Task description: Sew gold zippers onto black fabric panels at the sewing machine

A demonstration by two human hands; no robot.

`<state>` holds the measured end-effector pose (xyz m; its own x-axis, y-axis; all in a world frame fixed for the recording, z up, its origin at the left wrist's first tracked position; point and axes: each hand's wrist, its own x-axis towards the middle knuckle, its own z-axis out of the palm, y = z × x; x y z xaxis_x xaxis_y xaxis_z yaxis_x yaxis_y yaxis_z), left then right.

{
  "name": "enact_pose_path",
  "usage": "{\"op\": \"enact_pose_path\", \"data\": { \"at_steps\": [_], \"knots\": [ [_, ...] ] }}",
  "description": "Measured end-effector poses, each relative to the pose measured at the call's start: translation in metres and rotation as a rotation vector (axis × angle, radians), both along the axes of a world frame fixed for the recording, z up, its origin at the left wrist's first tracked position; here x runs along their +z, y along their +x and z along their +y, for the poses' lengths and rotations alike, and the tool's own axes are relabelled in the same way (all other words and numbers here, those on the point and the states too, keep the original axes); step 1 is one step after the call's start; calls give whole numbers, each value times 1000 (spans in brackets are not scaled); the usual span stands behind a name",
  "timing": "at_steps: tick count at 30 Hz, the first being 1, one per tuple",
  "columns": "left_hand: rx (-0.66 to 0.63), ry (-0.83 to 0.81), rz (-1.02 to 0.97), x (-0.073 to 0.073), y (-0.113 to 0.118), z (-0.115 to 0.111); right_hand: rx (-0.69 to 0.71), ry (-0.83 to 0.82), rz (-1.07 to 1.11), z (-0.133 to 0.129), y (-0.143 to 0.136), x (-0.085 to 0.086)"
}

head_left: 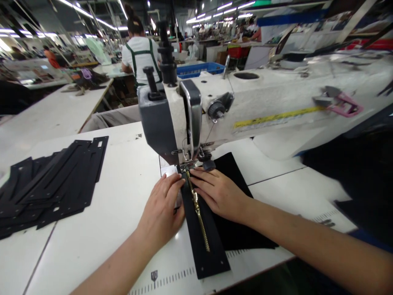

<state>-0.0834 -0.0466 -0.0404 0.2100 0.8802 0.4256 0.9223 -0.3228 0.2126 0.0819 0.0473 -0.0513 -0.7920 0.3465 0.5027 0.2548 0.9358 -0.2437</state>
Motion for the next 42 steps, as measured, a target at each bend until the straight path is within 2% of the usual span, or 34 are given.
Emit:
{"op": "enact_pose_path", "data": {
  "at_steps": [5,8,18,31,37,42],
  "knots": [
    [-77,4,46,-2,-2,1,46,-50,-15,-1,3,6],
    [-94,-11,66,-1,-2,2,10,-87,-7,-2,3,4],
    [-196,37,166,1,-1,9,17,-6,-94,-6,0,0],
    [-164,27,198,6,-1,12,5,22,-113,-4,-1,0],
    [-140,43,188,8,-1,19,34,26,-76,8,-4,-4],
    [-102,38,175,7,-2,20,85,-53,9,12,-3,3]
  ]
}}
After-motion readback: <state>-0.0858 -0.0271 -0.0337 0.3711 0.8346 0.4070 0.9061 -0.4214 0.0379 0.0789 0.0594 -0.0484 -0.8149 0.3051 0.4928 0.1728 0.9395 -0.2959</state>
